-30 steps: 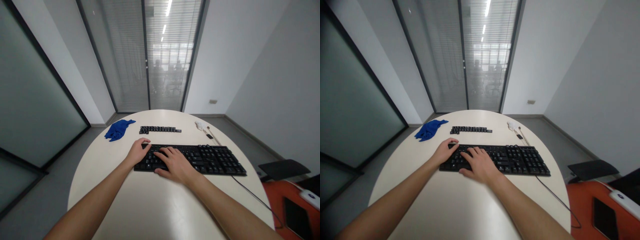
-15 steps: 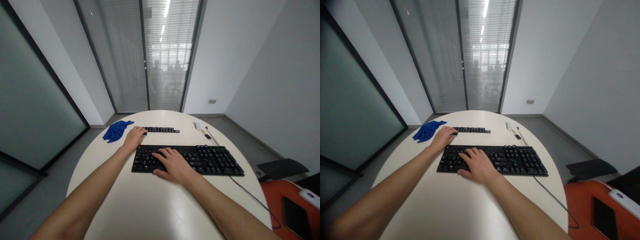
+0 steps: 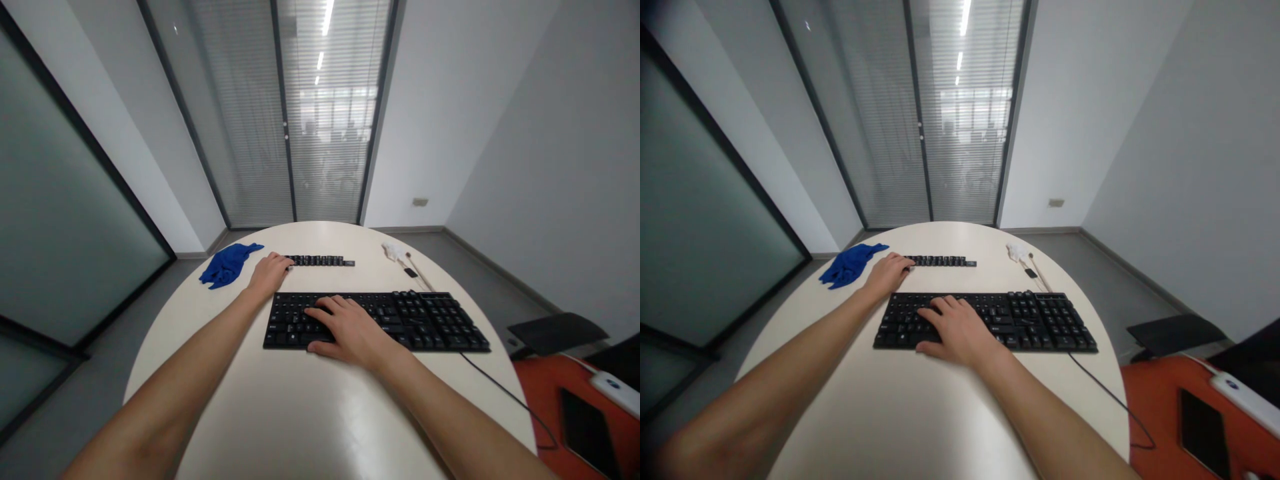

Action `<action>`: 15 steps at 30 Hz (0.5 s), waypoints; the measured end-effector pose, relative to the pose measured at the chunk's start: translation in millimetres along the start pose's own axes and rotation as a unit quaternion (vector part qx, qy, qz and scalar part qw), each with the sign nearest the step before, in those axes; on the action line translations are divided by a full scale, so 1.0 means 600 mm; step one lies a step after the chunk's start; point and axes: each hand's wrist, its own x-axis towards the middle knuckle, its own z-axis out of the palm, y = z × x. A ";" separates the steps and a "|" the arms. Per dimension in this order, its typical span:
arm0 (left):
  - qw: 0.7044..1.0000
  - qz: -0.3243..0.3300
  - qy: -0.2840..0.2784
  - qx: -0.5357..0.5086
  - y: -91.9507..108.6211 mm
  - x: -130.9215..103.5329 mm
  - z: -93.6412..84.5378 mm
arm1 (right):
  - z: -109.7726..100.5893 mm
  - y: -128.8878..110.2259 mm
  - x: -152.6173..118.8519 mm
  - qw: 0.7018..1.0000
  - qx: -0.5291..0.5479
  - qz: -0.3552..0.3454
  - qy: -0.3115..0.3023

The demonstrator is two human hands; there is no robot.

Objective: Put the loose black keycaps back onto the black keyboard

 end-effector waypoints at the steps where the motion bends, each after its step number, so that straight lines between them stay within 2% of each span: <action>1: 1.000 0.000 -0.001 -0.002 0.001 0.001 0.000 | -0.002 0.001 0.000 1.000 0.001 0.000 -0.001; 8: 0.998 -0.019 0.022 -0.057 0.018 -0.004 -0.009 | -0.014 0.011 -0.005 1.000 0.018 0.001 -0.012; 14: 0.983 -0.061 0.073 -0.158 0.055 -0.046 -0.026 | -0.020 0.022 -0.002 0.999 0.022 -0.005 -0.022; 15: 0.967 -0.076 0.081 -0.229 0.063 -0.056 -0.030 | -0.020 0.023 -0.001 0.999 0.023 -0.006 -0.022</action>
